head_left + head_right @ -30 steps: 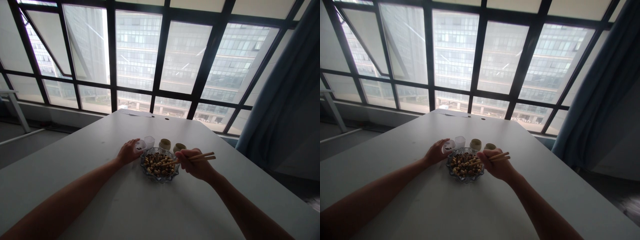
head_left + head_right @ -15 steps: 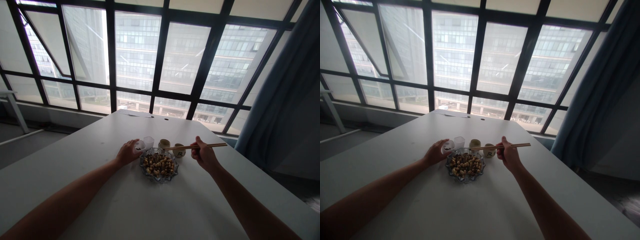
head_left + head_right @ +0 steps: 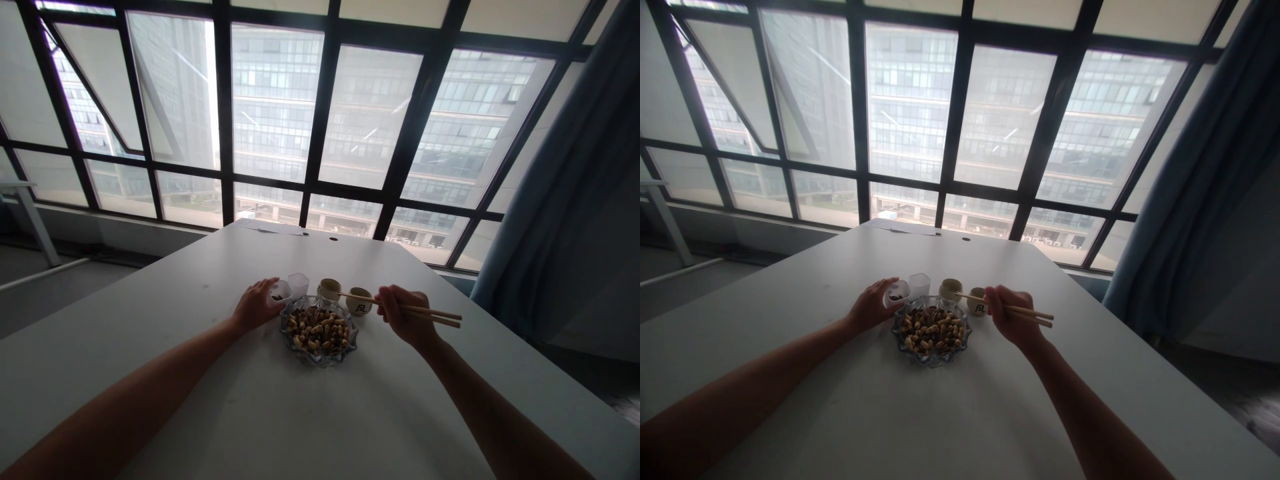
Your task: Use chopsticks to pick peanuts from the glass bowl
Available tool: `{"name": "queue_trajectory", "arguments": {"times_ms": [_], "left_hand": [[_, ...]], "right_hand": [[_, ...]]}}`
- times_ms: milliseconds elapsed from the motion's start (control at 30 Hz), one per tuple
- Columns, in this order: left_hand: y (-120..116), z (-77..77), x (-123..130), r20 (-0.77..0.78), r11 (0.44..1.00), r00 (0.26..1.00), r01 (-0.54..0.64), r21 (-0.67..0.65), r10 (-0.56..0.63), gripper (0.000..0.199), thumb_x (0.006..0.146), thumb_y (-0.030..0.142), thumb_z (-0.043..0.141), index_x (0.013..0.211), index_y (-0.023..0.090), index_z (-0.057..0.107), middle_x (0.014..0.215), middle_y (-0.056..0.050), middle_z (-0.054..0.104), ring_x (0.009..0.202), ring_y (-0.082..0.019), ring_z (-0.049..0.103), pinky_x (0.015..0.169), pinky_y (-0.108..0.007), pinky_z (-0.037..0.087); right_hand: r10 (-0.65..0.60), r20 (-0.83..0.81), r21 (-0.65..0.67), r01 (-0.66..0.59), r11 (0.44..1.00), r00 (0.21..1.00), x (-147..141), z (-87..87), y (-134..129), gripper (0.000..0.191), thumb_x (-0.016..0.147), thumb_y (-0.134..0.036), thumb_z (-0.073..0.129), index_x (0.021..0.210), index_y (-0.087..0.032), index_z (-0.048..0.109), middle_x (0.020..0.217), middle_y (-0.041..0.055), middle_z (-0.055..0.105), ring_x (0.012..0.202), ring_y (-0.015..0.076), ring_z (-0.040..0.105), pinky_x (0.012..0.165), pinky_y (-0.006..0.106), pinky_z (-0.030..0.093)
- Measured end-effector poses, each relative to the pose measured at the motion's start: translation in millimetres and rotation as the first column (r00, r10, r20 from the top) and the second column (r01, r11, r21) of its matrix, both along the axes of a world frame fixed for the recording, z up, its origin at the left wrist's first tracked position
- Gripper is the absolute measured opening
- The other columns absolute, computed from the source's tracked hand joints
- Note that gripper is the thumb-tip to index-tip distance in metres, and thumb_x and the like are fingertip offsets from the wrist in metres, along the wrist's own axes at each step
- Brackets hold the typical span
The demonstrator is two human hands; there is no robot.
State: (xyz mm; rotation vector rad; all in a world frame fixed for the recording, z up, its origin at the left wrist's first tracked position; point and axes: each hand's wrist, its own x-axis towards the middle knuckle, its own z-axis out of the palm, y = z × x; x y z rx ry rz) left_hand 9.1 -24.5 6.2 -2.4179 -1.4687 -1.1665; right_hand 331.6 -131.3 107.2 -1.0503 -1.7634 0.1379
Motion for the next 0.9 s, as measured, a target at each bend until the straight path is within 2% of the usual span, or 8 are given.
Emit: {"name": "queue_trajectory", "arguments": {"times_ms": [100, 233, 433, 567, 667, 733, 800, 900], "left_hand": [[-1.2, 1.4, 1.0, -0.010, 1.000, 1.000, -0.017, -0.007, 0.017, 0.058, 0.076, 0.040, 0.069, 0.128, 0.019, 0.053, 0.124, -0.013, 0.067, 0.113, -0.031, 0.064, 0.098, -0.046, 0.050], [-2.4, 3.3, 1.4, -0.033, 0.996, 0.996, -0.087, -0.030, 0.086, 0.059, 0.076, 0.041, 0.068, 0.128, 0.019, 0.053, 0.125, -0.013, 0.066, 0.114, -0.032, 0.063, 0.099, -0.048, 0.048], [-2.2, 3.7, -0.4, -0.039, 0.959, 0.961, -0.275, -0.068, 0.273, 0.059, 0.078, 0.045, 0.064, 0.128, 0.014, 0.054, 0.122, -0.018, 0.067, 0.109, -0.036, 0.064, 0.094, -0.050, 0.048], [-1.2, 1.4, -2.1, -0.045, 0.950, 0.952, -0.306, -0.058, 0.304, 0.057, 0.079, 0.047, 0.061, 0.125, 0.014, 0.055, 0.121, -0.019, 0.066, 0.109, -0.037, 0.062, 0.092, -0.051, 0.047], [0.4, 2.4, -3.8, -0.028, 0.953, 0.955, -0.297, -0.056, 0.296, 0.060, 0.078, 0.048, 0.062, 0.127, 0.015, 0.052, 0.127, -0.019, 0.063, 0.113, -0.038, 0.060, 0.093, -0.052, 0.047], [1.6, 7.2, -3.6, -0.006, 0.964, 0.964, -0.265, -0.029, 0.265, 0.063, 0.079, 0.052, 0.062, 0.129, 0.017, 0.050, 0.132, -0.018, 0.060, 0.119, -0.037, 0.057, 0.095, -0.052, 0.046], [3.3, 16.1, -0.2, -0.006, 0.977, 0.977, -0.212, 0.013, 0.213, 0.061, 0.081, 0.054, 0.060, 0.130, 0.019, 0.050, 0.133, -0.017, 0.059, 0.121, -0.036, 0.055, 0.097, -0.051, 0.045], [9.2, 34.3, 13.5, -0.092, 0.992, 0.987, -0.126, 0.031, 0.128, 0.057, 0.083, 0.055, 0.058, 0.127, 0.019, 0.055, 0.129, -0.015, 0.062, 0.119, -0.035, 0.057, 0.099, -0.051, 0.042]], "right_hand": [[0.025, 0.133, 0.026, -0.028, 0.999, 0.991, -2.7, 2.1, -3.7, 0.059, 0.092, -0.067, 0.045, 0.057, -0.021, 0.056, 0.047, 0.0034, 0.060, 0.038, 0.0123, 0.053, 0.040, 0.025, 0.044], [0.052, 0.164, 0.024, -0.057, 0.998, 0.985, -3.8, 1.2, -2.4, 0.055, 0.094, -0.062, 0.045, 0.058, -0.021, 0.055, 0.047, 0.0031, 0.060, 0.038, 0.0124, 0.053, 0.039, 0.025, 0.043], [0.064, 0.143, 0.017, -0.067, 0.998, 0.988, -0.3, -2.9, 0.0, 0.052, 0.095, -0.058, 0.046, 0.061, -0.020, 0.058, 0.048, 0.0026, 0.060, 0.038, 0.0127, 0.053, 0.040, 0.025, 0.044], [0.075, 0.110, -0.005, -0.075, 0.997, 0.991, 0.5, -4.9, 0.7, 0.052, 0.094, -0.059, 0.049, 0.061, -0.020, 0.060, 0.048, 0.0023, 0.060, 0.038, 0.0124, 0.053, 0.039, 0.025, 0.045], [0.092, -0.013, -0.032, -0.093, 0.995, 0.996, 0.7, -1.8, 1.7, 0.051, 0.091, -0.062, 0.053, 0.064, -0.019, 0.063, 0.047, 0.0020, 0.060, 0.037, 0.0125, 0.053, 0.037, 0.024, 0.044], [0.064, -0.158, -0.111, -0.082, 0.990, 0.985, 2.0, 3.8, 2.4, 0.054, 0.088, -0.066, 0.055, 0.064, -0.019, 0.064, 0.045, 0.0019, 0.059, 0.033, 0.0124, 0.052, 0.033, 0.023, 0.042], [-0.001, -0.262, -0.246, -0.066, 0.967, 0.965, 4.5, 11.0, 2.8, 0.058, 0.083, -0.071, 0.057, 0.062, -0.017, 0.064, 0.042, 0.0025, 0.059, 0.030, 0.0122, 0.051, 0.029, 0.022, 0.039], [-0.048, -0.267, -0.394, -0.064, 0.917, 0.962, 8.7, 19.2, 2.6, 0.062, 0.075, -0.075, 0.062, 0.058, -0.016, 0.064, 0.040, 0.0033, 0.060, 0.027, 0.0114, 0.050, 0.026, 0.019, 0.037]]}}
